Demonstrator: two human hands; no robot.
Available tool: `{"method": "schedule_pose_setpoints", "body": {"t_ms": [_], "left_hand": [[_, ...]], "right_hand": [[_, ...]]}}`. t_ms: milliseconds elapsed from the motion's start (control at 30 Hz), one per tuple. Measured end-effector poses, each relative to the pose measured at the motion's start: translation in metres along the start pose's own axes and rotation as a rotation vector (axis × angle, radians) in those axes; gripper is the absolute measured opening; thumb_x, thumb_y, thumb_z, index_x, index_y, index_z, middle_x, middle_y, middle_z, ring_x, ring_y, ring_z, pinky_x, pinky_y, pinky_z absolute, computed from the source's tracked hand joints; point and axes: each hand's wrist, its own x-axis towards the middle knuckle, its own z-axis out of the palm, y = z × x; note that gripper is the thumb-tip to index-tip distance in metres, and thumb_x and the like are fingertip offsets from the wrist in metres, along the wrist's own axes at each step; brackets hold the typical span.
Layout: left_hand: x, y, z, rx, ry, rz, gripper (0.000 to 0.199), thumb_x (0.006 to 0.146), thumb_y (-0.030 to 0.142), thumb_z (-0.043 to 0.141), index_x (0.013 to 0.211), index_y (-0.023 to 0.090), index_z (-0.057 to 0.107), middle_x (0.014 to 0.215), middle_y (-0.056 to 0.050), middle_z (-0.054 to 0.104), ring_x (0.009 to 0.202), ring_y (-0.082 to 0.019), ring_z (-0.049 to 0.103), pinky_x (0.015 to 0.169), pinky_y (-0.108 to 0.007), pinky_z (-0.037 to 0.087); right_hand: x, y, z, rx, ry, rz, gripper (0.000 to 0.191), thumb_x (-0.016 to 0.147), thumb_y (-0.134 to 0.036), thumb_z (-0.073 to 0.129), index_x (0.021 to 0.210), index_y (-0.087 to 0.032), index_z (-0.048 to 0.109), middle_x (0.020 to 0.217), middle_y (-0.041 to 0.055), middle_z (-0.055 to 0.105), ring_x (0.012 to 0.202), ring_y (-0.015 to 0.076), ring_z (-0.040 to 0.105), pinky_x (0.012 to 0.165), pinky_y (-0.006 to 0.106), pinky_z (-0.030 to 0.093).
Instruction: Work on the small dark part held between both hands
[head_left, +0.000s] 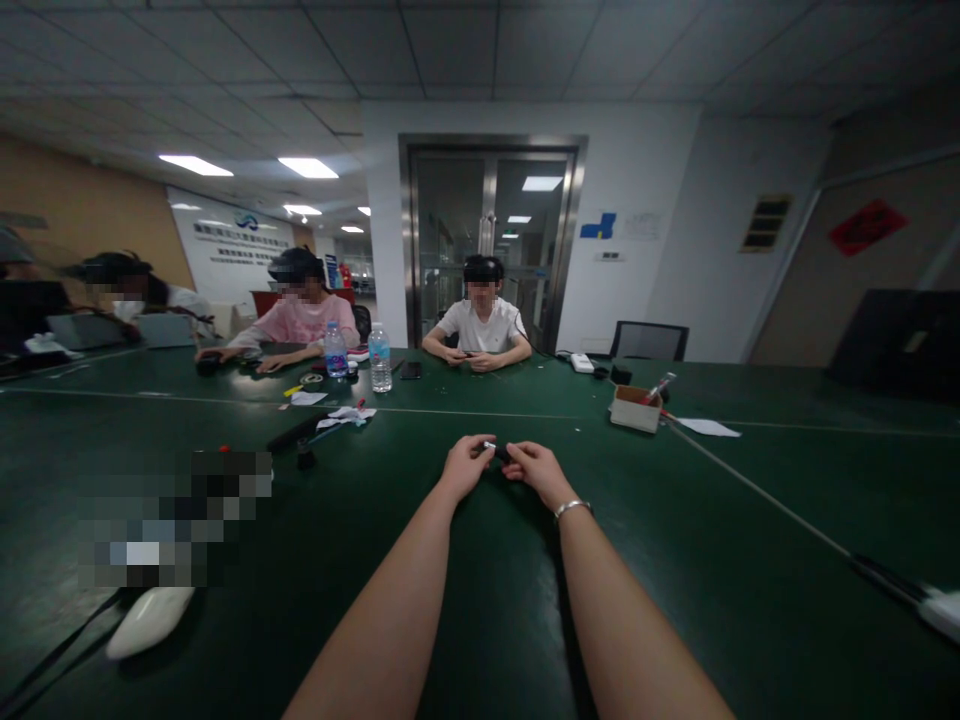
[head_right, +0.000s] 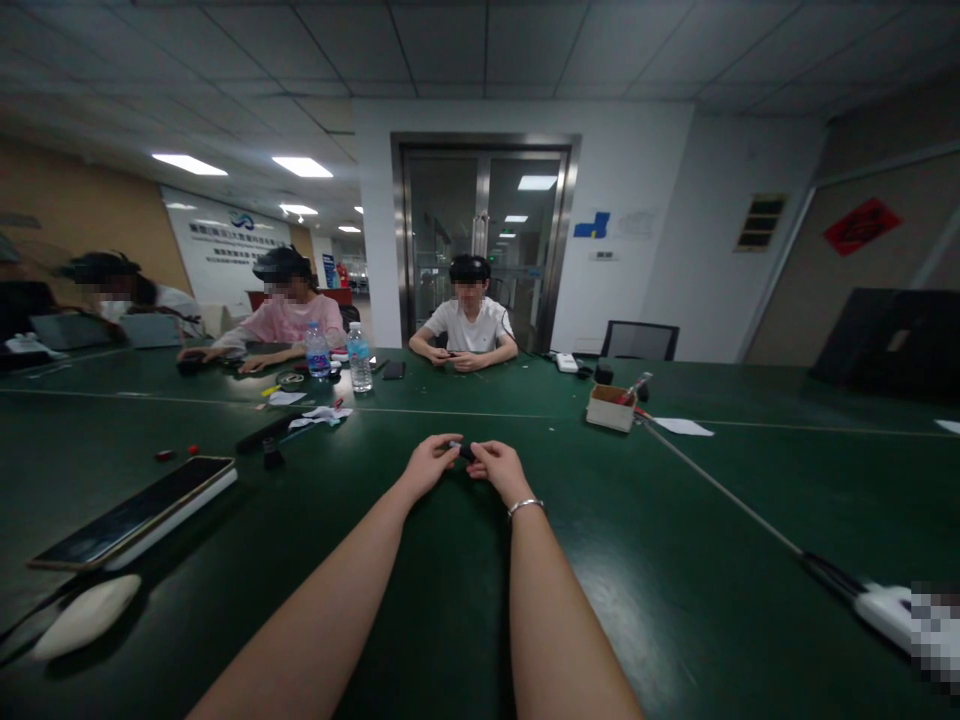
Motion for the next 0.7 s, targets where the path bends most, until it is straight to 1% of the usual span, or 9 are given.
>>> {"method": "schedule_pose_setpoints", "body": {"t_ms": [33, 67, 133, 267, 367, 500, 633, 700], "left_hand": [[-0.0001, 0.0, -0.0005, -0.002, 0.0, 0.014, 0.029, 0.077, 0.021, 0.06, 0.106, 0.018, 0.063, 0.106, -0.009, 0.06, 0.081, -0.013, 0.06, 0.066, -0.023, 0.05], [-0.0001, -0.0003, -0.0008, -0.012, -0.001, 0.021, 0.032, 0.076, 0.02, 0.061, 0.107, 0.018, 0.062, 0.105, -0.009, 0.06, 0.08, -0.013, 0.06, 0.066, -0.023, 0.05], [0.0004, -0.0012, -0.0008, -0.029, 0.0, 0.019, 0.033, 0.075, 0.021, 0.062, 0.107, 0.018, 0.062, 0.094, -0.007, 0.062, 0.074, -0.012, 0.06, 0.064, -0.023, 0.049], [0.0022, -0.0028, 0.0007, -0.015, 0.018, -0.016, 0.024, 0.074, 0.031, 0.063, 0.09, 0.014, 0.064, 0.075, -0.004, 0.062, 0.067, -0.012, 0.058, 0.061, -0.023, 0.047], [0.0033, -0.0026, 0.0011, 0.039, 0.024, -0.056, 0.028, 0.074, 0.038, 0.061, 0.083, 0.012, 0.065, 0.064, -0.003, 0.061, 0.059, -0.012, 0.056, 0.058, -0.024, 0.045], [0.0042, -0.0021, 0.0002, 0.096, 0.019, -0.088, 0.033, 0.074, 0.045, 0.058, 0.078, 0.013, 0.065, 0.059, -0.002, 0.06, 0.053, -0.011, 0.052, 0.054, -0.024, 0.041], [0.0055, -0.0033, -0.0005, 0.112, 0.021, -0.108, 0.036, 0.073, 0.049, 0.056, 0.074, 0.013, 0.063, 0.058, -0.001, 0.059, 0.051, -0.011, 0.051, 0.052, -0.024, 0.04], [0.0061, -0.004, -0.0005, 0.119, 0.02, -0.118, 0.038, 0.073, 0.05, 0.056, 0.072, 0.013, 0.063, 0.057, -0.001, 0.059, 0.051, -0.011, 0.052, 0.052, -0.023, 0.039]], "right_hand": [[-0.0001, 0.0, -0.0002, -0.002, -0.004, 0.001, 0.014, 0.076, -0.023, 0.068, 0.08, -0.011, 0.061, 0.058, 0.0049, 0.065, 0.05, 0.0102, 0.063, 0.049, 0.017, 0.054], [-0.0002, 0.0002, -0.0005, 0.0, -0.008, 0.0, 0.014, 0.077, -0.023, 0.067, 0.08, -0.011, 0.061, 0.058, 0.0051, 0.065, 0.05, 0.0102, 0.063, 0.049, 0.017, 0.054], [0.0001, 0.001, -0.001, 0.014, -0.014, -0.006, 0.015, 0.077, -0.023, 0.068, 0.079, -0.01, 0.061, 0.057, 0.0051, 0.065, 0.05, 0.0103, 0.063, 0.049, 0.017, 0.053], [0.0016, 0.003, -0.0017, 0.041, -0.018, -0.019, 0.018, 0.073, -0.024, 0.071, 0.078, -0.01, 0.061, 0.058, 0.0044, 0.064, 0.05, 0.0104, 0.063, 0.048, 0.017, 0.053], [0.0024, 0.0038, -0.002, 0.033, -0.008, -0.02, 0.018, 0.07, -0.022, 0.073, 0.078, -0.01, 0.062, 0.059, 0.0041, 0.065, 0.05, 0.0104, 0.063, 0.048, 0.017, 0.053], [0.0019, 0.0041, -0.0025, 0.017, -0.017, -0.04, 0.019, 0.068, -0.021, 0.074, 0.08, -0.01, 0.063, 0.062, 0.0043, 0.066, 0.051, 0.0105, 0.064, 0.048, 0.017, 0.053], [0.0002, 0.0033, -0.0026, -0.014, -0.024, -0.076, 0.021, 0.066, -0.02, 0.075, 0.082, -0.011, 0.064, 0.063, 0.003, 0.066, 0.049, 0.0089, 0.062, 0.043, 0.015, 0.05], [-0.0008, 0.0025, -0.0026, -0.029, -0.03, -0.089, 0.023, 0.065, -0.018, 0.075, 0.084, -0.011, 0.064, 0.064, 0.0028, 0.066, 0.05, 0.0086, 0.062, 0.044, 0.015, 0.05]]}}
